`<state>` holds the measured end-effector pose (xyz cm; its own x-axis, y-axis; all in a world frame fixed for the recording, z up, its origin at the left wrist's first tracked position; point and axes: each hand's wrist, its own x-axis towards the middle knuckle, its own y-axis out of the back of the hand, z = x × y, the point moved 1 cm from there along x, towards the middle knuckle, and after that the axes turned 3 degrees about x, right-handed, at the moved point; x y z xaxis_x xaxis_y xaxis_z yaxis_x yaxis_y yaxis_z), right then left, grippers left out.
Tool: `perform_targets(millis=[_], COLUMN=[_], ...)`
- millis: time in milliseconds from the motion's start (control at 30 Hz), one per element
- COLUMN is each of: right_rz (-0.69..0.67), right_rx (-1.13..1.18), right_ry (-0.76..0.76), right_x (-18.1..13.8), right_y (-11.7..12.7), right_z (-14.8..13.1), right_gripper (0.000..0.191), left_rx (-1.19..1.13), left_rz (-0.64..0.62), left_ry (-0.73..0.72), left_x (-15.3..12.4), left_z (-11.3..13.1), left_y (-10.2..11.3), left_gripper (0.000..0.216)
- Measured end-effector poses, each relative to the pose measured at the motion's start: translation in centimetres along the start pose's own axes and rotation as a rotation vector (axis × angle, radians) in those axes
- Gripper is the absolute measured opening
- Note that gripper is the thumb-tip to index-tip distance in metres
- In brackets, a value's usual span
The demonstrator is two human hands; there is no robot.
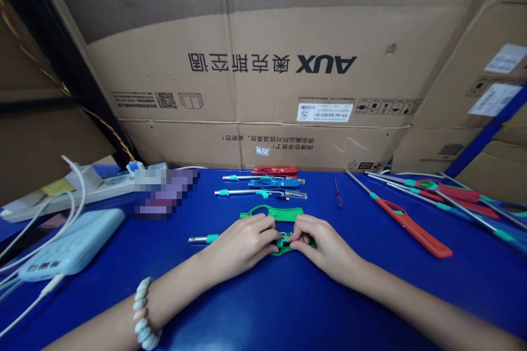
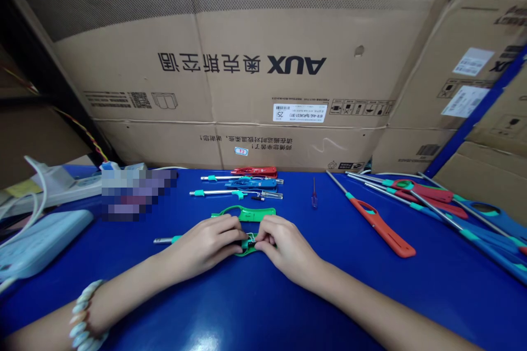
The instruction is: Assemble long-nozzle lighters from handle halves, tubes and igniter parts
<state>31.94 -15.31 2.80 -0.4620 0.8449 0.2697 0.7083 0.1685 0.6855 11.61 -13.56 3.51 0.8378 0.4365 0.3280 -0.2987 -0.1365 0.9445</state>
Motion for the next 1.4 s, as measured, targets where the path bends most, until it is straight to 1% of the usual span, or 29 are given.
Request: perform_targets(millis=[200, 367, 533, 633, 700, 767, 933, 1067, 1133, 1300, 1400], right_rz=[-0.038, -0.114, -0.231, -0.292, -0.313, -0.328, -0.386, -0.387, -0.376, -0.364, -0.364], right_rx=[-0.029, -0.084, -0.282, -0.435, -0.495, -0.495, -0.358, -0.387, -0.411, -0.475, -0.507], right_ry=[0.026, 0.068, 0.178, 0.204, 0.204, 0.194, 0.140, 0.112, 0.125, 0.186, 0.193], right_x=[0.0, 0.0, -0.3, -0.7, -0.9, -1.0, -0.8, -0.8, -1.0, -1.5, -1.5], right_y=[0.4, 1.2, 1.9, 2.0, 2.1, 2.3, 3.4, 4.0, 3.9, 3.2, 2.9], right_z=[-0.3, -0.3, -0.9, -1.7, -2.1, -2.3, -2.4, -3.0, -3.1, -2.9, -2.8], right_gripper=[0.014, 0.015, 0.022, 0.025, 0.027, 0.027, 0.027, 0.026, 0.029, 0.039, 0.040], left_rx=[0.029, 0.043, 0.165, 0.241, 0.263, 0.268, 0.270, 0.222, 0.200, 0.176, 0.173], left_rz=[0.005, 0.016, -0.022, -0.017, -0.002, 0.007, 0.002, -0.044, -0.064, -0.056, -0.055], left_ry=[-0.005, -0.013, -0.018, -0.051, -0.060, -0.056, -0.039, 0.011, 0.029, 0.031, 0.029], left_x=[0.1, 0.1, 0.0, 0.0, 0.0, 0.0, 0.0, 0.0, 0.1, 0.1, 0.1], left_z=[0.2, 0.3, 1.0, 1.7, 2.2, 2.4, 2.4, 2.1, 2.0, 2.0, 2.0], left_y=[0.0, 0.1, 0.0, -0.2, -0.2, -0.1, -0.2, -0.1, 0.1, 0.4, 0.2], left_gripper=[0.020, 0.025, 0.023, 0.022, 0.022, 0.022, 0.021, 0.013, 0.009, 0.007, 0.008])
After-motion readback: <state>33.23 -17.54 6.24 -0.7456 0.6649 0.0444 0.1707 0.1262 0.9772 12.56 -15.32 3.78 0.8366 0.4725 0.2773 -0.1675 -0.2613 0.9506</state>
